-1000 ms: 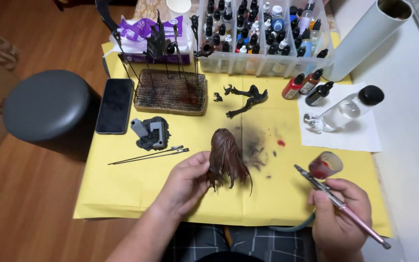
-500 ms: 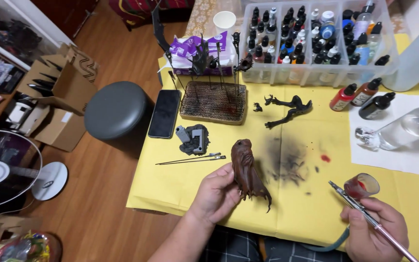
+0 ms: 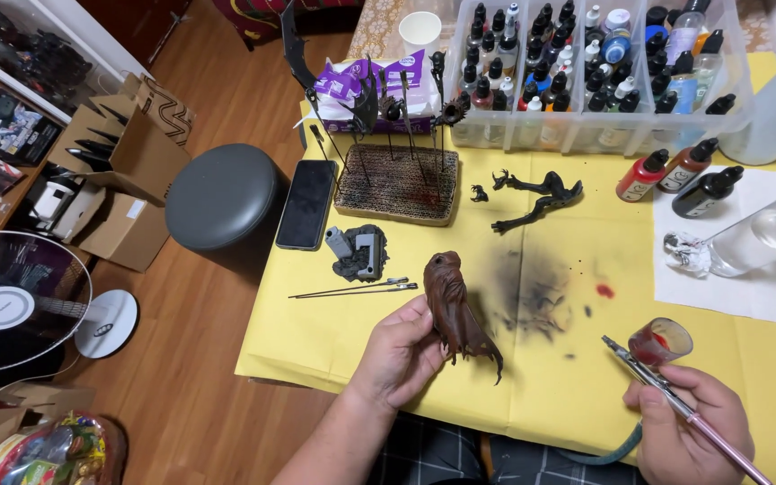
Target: Painting a model part using an airbrush at a workstation.
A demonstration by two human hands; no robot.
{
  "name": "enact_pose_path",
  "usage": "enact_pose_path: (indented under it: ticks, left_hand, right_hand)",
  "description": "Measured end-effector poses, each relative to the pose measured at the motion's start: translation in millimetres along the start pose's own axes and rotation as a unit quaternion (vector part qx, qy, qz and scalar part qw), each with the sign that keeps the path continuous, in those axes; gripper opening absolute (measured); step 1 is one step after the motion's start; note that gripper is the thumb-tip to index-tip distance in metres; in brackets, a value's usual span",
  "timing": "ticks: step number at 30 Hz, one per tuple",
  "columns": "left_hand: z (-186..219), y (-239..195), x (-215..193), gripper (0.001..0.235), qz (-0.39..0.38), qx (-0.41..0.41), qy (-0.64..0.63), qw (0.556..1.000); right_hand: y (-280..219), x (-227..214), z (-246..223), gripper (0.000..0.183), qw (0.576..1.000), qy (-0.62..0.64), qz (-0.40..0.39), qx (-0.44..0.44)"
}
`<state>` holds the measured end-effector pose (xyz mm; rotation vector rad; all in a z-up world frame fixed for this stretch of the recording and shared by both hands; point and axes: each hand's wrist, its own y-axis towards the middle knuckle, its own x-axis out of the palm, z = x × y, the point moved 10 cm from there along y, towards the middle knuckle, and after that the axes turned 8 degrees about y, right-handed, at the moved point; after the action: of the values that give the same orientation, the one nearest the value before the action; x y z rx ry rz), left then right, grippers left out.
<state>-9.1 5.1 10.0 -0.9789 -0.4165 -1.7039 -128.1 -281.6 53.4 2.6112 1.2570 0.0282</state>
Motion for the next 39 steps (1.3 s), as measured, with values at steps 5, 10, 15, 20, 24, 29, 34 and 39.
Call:
enact_pose_path:
  ticks: [5, 10, 15, 20, 24, 29, 34, 39]
  left_hand:
    - [-0.9, -0.6, 0.7, 0.031, -0.011, -0.002, 0.005, 1.000]
    - [0.2, 0.7, 3.8, 0.034, 0.014, 0.015, 0.007, 1.000]
    - [-4.8, -1.9, 8.1, 0.030, 0.037, 0.071, 0.050, 0.996]
    - [-15.9, -5.9, 20.8, 0.051, 0.024, 0.085, 0.037, 0.995]
    - [-19.3, -6.3, 21.1, 0.046, 0.035, 0.085, 0.039, 0.995]
    - [-19.8, -2.7, 16.5, 0.049, 0.026, 0.086, 0.003, 0.996]
    - [-19.9, -2.1, 15.7, 0.049, 0.019, 0.085, -0.010, 0.996]
    - [-21.0, -1.8, 14.3, 0.050, 0.019, 0.078, -0.030, 0.996]
  right_hand:
    - [0.5, -0.6, 8.1, 0.023, 1.000, 0.007, -0.015, -0.013]
    - [6.7, 8.1, -7.0, 0.021, 0.998, -0.005, -0.056, -0.035]
    - [-0.6, 10.2, -60.7, 0.022, 0.998, -0.014, -0.053, 0.010]
    - [3.4, 18.3, -108.1, 0.020, 0.995, -0.065, -0.073, 0.024]
    - [11.2, 31.7, -107.3, 0.022, 0.982, -0.142, -0.119, 0.045]
    - [12.8, 53.9, -105.6, 0.024, 0.975, -0.139, -0.170, 0.023]
    - [12.8, 64.7, -104.0, 0.024, 0.974, -0.132, -0.182, 0.040]
    - [13.2, 68.8, -102.2, 0.023, 0.971, -0.136, -0.194, 0.012]
